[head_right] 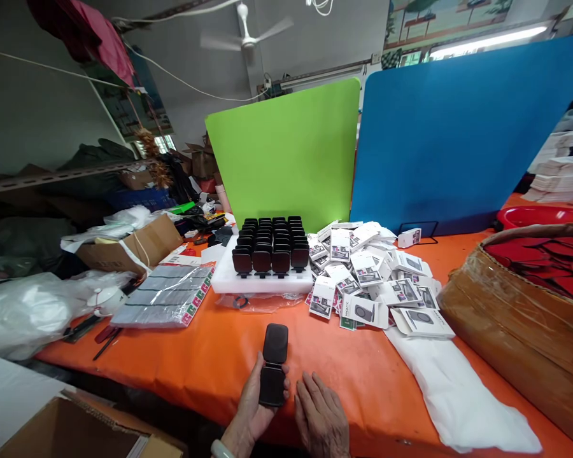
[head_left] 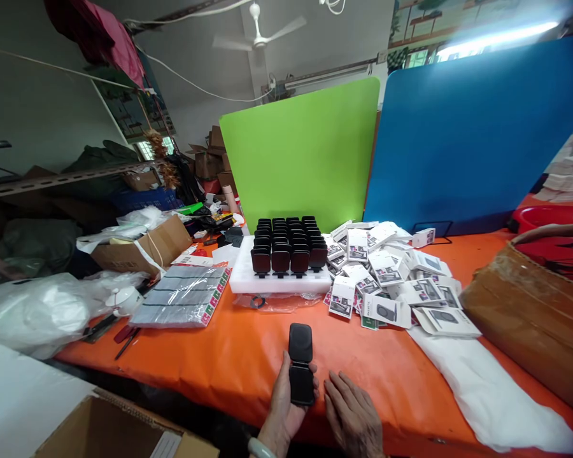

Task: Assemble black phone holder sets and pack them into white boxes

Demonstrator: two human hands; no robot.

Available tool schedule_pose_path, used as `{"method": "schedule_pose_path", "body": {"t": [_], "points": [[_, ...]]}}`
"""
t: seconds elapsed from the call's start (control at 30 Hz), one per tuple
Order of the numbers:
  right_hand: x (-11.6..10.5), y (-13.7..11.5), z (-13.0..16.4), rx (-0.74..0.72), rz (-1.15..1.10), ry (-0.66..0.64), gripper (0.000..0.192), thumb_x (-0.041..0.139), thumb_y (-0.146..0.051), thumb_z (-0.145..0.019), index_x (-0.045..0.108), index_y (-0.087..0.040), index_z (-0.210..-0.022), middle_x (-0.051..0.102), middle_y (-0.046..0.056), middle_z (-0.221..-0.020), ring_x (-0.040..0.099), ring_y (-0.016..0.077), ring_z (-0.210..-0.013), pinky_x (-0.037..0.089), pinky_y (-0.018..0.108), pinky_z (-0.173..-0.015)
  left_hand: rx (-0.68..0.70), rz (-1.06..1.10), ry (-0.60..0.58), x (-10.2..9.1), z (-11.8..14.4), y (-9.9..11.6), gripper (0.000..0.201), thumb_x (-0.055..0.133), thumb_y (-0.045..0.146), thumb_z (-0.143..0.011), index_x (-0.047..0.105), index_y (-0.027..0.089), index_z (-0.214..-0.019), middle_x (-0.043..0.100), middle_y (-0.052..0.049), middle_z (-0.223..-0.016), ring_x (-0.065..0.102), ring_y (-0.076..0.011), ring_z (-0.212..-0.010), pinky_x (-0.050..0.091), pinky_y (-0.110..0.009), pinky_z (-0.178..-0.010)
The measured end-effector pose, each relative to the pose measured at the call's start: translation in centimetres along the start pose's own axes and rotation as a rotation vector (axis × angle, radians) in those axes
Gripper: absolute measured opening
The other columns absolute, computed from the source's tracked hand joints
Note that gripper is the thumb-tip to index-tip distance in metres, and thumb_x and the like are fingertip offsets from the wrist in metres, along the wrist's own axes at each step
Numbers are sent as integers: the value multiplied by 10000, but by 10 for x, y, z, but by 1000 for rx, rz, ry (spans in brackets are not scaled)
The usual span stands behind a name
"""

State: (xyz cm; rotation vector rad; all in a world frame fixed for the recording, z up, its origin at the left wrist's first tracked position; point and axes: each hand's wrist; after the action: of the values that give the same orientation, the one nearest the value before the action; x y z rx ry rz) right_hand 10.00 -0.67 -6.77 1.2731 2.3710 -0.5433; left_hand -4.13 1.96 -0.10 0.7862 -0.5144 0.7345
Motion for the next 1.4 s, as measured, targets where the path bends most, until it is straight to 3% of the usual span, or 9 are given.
{"method": "schedule_pose_path", "body": {"t": [0.6,0.87,1.4], "points": [[-2,-2,3,31,-18,-52,231,487,-159,-899,692,-156,-1006,734,102,-1027,659,239,-1002,469,348,-857,15,7,-44,-6,-5,-1,473,419,512,-930,600,77,-889,674,-82,-710,604,-149,-523,456,-250,-507],[-3,-3,1,41,-14,-41,214,495,-157,-900,686,-153,-998,734,99,-1029,658,235,-1001,466,340,-861,28,25,29,-3,-3,-1,471,439,488,-931,616,51,-920,704,-123,-744,630,-170,-549,483,-270,-529],[-1,-3,1,36,-18,-36,225,485,-159,-904,685,-144,-1004,734,108,-1022,663,241,-994,473,353,-857,26,26,4,-6,-3,-2,397,481,427,-923,606,50,-925,698,-136,-751,628,-179,-560,483,-283,-534]]}}
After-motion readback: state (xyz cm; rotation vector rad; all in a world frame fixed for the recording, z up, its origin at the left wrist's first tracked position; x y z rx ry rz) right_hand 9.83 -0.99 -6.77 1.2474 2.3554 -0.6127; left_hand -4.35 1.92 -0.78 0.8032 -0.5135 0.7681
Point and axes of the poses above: each hand's wrist, its own z-axis away from the middle knuckle, its own x-axis out of the palm, y = z × x
